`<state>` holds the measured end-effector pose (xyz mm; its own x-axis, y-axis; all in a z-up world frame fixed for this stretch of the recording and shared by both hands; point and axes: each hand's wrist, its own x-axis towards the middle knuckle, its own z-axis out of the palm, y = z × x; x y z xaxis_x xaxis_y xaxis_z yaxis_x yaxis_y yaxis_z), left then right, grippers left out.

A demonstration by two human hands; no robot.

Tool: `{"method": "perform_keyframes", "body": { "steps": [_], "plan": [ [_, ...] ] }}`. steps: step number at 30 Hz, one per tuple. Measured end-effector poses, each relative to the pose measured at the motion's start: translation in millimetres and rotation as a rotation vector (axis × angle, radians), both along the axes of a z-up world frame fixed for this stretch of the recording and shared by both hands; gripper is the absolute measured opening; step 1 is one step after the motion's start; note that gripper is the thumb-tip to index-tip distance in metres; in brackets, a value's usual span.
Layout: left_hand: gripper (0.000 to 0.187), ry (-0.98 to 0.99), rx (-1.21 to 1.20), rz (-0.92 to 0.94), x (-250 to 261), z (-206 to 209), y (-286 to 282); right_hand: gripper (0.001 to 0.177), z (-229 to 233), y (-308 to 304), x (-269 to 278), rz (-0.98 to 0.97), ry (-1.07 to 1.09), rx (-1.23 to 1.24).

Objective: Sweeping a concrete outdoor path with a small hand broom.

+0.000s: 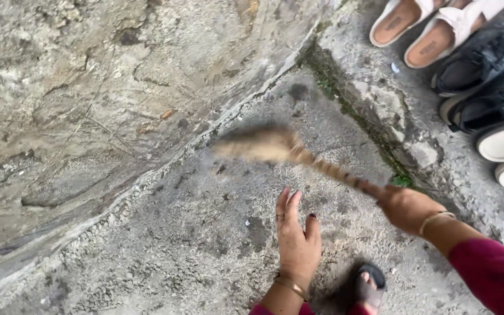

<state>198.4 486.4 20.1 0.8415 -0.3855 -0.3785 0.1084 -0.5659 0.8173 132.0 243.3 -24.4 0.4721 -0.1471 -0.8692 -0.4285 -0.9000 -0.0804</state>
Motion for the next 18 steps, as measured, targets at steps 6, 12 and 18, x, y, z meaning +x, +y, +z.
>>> {"method": "perform_keyframes", "body": {
  "steps": [6, 12, 18],
  "plan": [
    [0.055, 0.013, 0.02, 0.149, -5.6, -15.9, -3.6, 0.039, -148.1, -24.3, 35.6, 0.171, -0.001, -0.161],
    [0.054, -0.232, -0.122, 0.347, -10.1, -32.4, -29.1, 0.063, 15.1, 34.6, 80.5, 0.433, -0.052, 0.133],
    [0.054, -0.24, -0.098, 0.522, -10.5, -27.5, -31.0, 0.069, -20.1, 7.6, 92.4, 0.085, -0.236, -0.008]
  ]
}}
